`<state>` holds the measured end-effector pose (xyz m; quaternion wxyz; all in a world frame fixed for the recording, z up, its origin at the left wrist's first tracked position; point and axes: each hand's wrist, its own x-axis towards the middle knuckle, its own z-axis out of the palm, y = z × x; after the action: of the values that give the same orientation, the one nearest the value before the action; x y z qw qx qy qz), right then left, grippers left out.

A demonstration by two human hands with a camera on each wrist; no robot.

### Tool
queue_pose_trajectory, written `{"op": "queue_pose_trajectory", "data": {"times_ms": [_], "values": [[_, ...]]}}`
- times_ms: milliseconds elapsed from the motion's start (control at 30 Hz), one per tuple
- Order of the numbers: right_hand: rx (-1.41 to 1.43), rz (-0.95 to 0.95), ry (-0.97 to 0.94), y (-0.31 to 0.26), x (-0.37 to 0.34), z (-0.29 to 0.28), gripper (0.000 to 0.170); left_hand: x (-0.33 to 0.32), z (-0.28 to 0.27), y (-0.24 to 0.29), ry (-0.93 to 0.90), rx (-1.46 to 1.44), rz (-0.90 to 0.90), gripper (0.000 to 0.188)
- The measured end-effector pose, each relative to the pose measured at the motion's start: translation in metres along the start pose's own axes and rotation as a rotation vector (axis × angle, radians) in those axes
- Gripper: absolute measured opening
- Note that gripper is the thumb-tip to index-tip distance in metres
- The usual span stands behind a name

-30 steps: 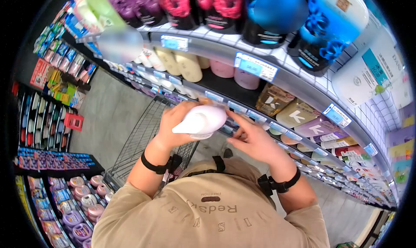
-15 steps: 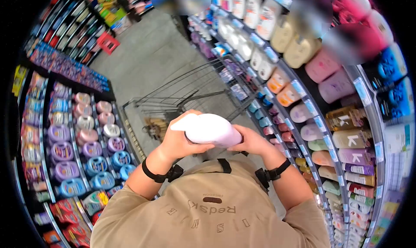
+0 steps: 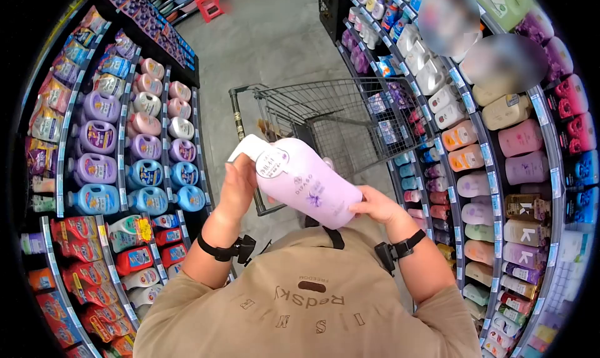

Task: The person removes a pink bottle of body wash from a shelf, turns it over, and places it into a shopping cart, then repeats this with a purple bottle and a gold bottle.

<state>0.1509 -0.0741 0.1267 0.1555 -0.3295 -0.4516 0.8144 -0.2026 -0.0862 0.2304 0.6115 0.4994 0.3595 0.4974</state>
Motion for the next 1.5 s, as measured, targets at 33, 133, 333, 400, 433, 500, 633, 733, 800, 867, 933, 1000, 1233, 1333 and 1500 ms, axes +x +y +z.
{"op": "queue_pose_trajectory", "data": {"times_ms": [33, 133, 333, 400, 433, 500, 633, 733, 800, 867, 933, 1000, 1233, 1333, 1500], "values": [[0.018, -0.017, 0.030, 0.004, 0.003, -0.002, 0.065, -0.002, -0.005, 0.000, 0.034, -0.057, 0.009, 0.104], [0.072, -0.029, 0.092, 0.009, 0.009, -0.003, 0.065, -0.007, -0.026, -0.017, 0.070, -0.129, -0.031, 0.103], [0.181, 0.003, 0.247, -0.003, 0.027, -0.005, 0.061, 0.006, -0.051, -0.022, 0.077, -0.058, -0.156, 0.077], [0.206, 0.015, 0.302, -0.004, 0.037, -0.020, 0.060, 0.014, -0.058, -0.022, 0.076, -0.010, -0.185, 0.068], [0.167, 0.050, 0.263, -0.001, 0.043, -0.036, 0.060, 0.019, -0.061, -0.025, 0.073, -0.016, -0.251, 0.067], [0.141, 0.082, 0.221, -0.004, 0.058, -0.058, 0.060, 0.031, -0.067, -0.033, 0.068, -0.014, -0.326, 0.067], [0.078, 0.135, 0.220, -0.023, 0.085, -0.086, 0.061, 0.062, -0.066, -0.049, 0.137, -0.093, -0.431, 0.056], [0.019, 0.144, 0.211, -0.042, 0.102, -0.106, 0.062, 0.089, -0.069, -0.073, 0.319, 0.024, -0.377, 0.056], [-0.032, 0.130, 0.169, -0.048, 0.118, -0.127, 0.064, 0.107, -0.071, -0.087, 0.337, 0.048, -0.357, 0.055], [-0.019, 0.124, 0.176, -0.046, 0.126, -0.144, 0.064, 0.125, -0.069, -0.100, 0.391, 0.029, -0.311, 0.051], [-0.006, 0.122, 0.181, -0.045, 0.138, -0.161, 0.064, 0.146, -0.066, -0.107, 0.372, -0.012, -0.310, 0.051], [0.008, 0.165, 0.127, -0.029, 0.155, -0.181, 0.063, 0.164, -0.060, -0.114, 0.401, -0.077, -0.274, 0.038], [0.150, 0.265, 0.075, 0.016, 0.203, -0.229, 0.069, 0.205, -0.064, -0.157, 0.328, 0.370, -0.711, 0.022], [0.118, 0.363, 0.154, 0.052, 0.225, -0.250, 0.069, 0.210, -0.053, -0.186, 0.323, 0.360, -0.751, 0.026], [0.093, 0.501, 0.207, 0.128, 0.256, -0.265, 0.075, 0.224, -0.018, -0.240, 0.335, 0.674, -0.853, 0.030]]}}
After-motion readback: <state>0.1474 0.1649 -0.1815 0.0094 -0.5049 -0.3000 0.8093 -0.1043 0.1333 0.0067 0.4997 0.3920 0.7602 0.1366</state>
